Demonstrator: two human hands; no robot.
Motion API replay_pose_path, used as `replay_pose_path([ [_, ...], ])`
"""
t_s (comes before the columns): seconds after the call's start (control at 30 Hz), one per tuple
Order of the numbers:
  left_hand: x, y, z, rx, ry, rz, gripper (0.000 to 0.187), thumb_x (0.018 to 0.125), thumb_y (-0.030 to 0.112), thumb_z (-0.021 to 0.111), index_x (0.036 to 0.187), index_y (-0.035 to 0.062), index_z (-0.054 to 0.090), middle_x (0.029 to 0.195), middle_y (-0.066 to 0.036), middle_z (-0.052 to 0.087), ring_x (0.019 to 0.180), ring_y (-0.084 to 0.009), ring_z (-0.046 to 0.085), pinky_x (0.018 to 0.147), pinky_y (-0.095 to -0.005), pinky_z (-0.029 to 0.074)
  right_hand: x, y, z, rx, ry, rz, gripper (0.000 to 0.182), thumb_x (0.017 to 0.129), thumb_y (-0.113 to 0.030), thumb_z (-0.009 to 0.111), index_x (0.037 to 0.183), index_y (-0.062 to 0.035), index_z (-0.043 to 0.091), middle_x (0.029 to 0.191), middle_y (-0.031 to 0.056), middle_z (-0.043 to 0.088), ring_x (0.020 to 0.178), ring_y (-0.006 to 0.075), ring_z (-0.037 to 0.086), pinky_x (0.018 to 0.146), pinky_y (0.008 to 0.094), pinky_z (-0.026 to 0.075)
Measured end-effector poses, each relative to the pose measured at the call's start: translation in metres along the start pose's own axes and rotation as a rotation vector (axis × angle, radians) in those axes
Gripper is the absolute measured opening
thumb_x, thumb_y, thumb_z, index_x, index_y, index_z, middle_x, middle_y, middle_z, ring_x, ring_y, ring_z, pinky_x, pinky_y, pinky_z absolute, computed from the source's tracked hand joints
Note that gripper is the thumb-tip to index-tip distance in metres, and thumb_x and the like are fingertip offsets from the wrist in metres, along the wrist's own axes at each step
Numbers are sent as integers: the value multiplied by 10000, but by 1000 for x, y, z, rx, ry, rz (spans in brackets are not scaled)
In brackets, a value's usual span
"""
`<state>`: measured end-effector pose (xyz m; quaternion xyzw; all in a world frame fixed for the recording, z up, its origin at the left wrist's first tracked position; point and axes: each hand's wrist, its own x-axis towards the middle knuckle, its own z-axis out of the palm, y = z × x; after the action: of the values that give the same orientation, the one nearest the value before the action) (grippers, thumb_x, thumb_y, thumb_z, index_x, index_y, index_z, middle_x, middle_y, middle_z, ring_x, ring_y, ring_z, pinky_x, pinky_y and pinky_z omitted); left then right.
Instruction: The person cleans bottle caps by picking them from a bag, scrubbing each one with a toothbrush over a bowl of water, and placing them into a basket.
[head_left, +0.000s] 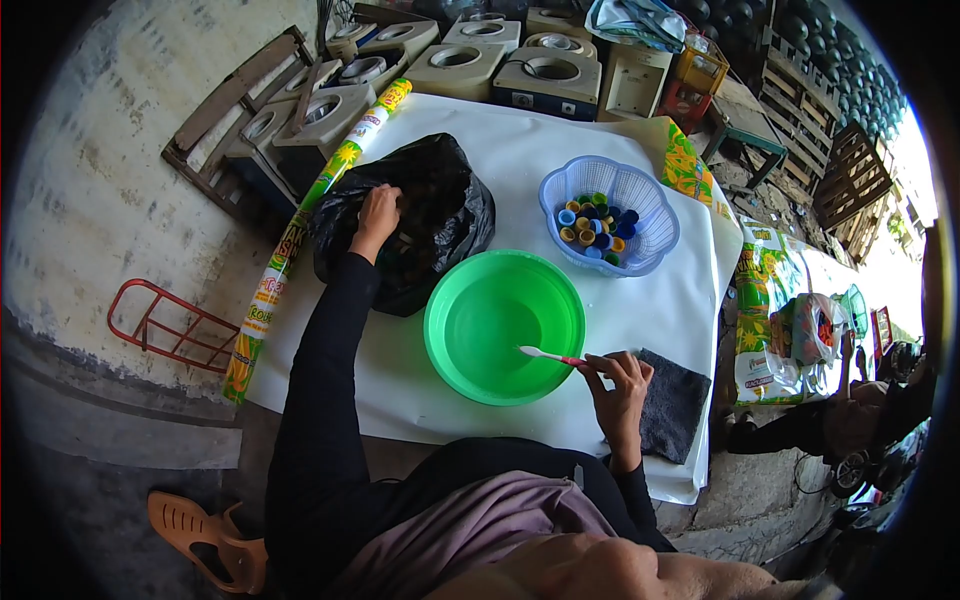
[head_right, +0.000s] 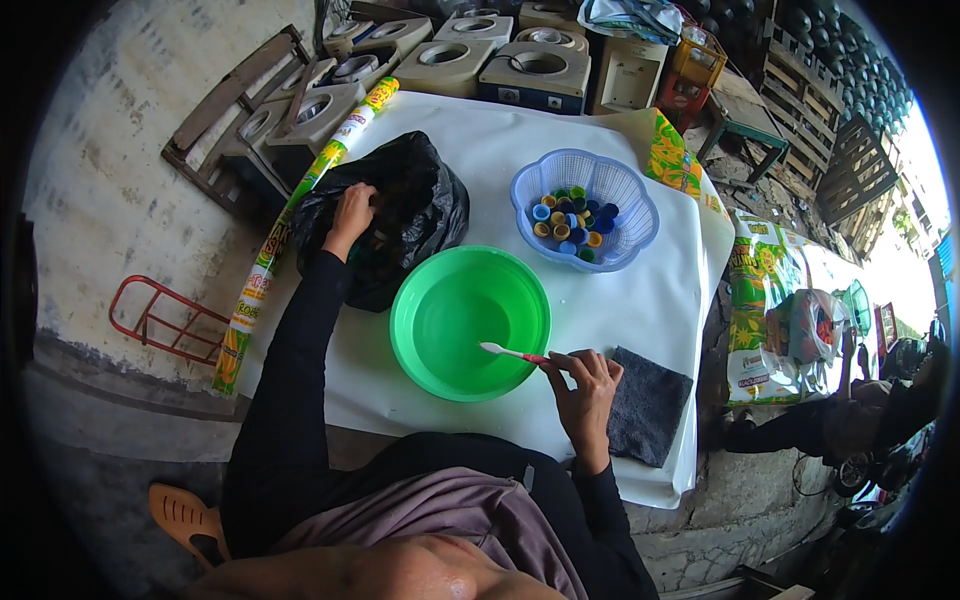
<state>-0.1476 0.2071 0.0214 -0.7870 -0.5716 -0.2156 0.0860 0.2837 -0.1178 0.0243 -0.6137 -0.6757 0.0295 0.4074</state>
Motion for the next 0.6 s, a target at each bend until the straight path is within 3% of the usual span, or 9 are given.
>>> replay_pose_path([
  [0.27, -10, 8, -18, -247, -116, -127, 291, 733, 71, 872, 1003, 7, 782, 920, -224, 755, 906, -414, 734, 786, -467, 585, 0, -5, -4, 8, -45, 35, 168, 837, -260, 857, 964, -158, 816, 868, -2, 669, 851, 187, 629, 880, 391, 386],
  [0.37, -17, 10, -27, -207, -94, -116, 291, 735, 66, 871, 1004, 9, 777, 938, -216, 758, 889, -414, 732, 782, -464, 581, 10, -15, -8, -45, -33, -59, 181, 822, -233, 869, 970, -145, 816, 844, -11, 672, 822, 177, 629, 858, 378, 391],
  [0.47, -25, 15, -36, -143, 49, 4, 275, 758, 53, 865, 1009, 6, 764, 964, -197, 764, 861, -379, 746, 767, -441, 585, 21, -26, -11, -89, -69, -112, 182, 828, -253, 860, 976, -156, 816, 852, -16, 672, 831, 180, 626, 868, 384, 391],
  [0.6, -39, 69, -72, -450, -35, -146, 282, 811, 69, 864, 1055, -1, 741, 1059, -161, 764, 914, -267, 758, 783, -362, 594, 36, -35, 4, -199, -28, -188, 182, 850, -303, 833, 973, -169, 820, 899, -34, 674, 894, 164, 615, 922, 395, 369],
])
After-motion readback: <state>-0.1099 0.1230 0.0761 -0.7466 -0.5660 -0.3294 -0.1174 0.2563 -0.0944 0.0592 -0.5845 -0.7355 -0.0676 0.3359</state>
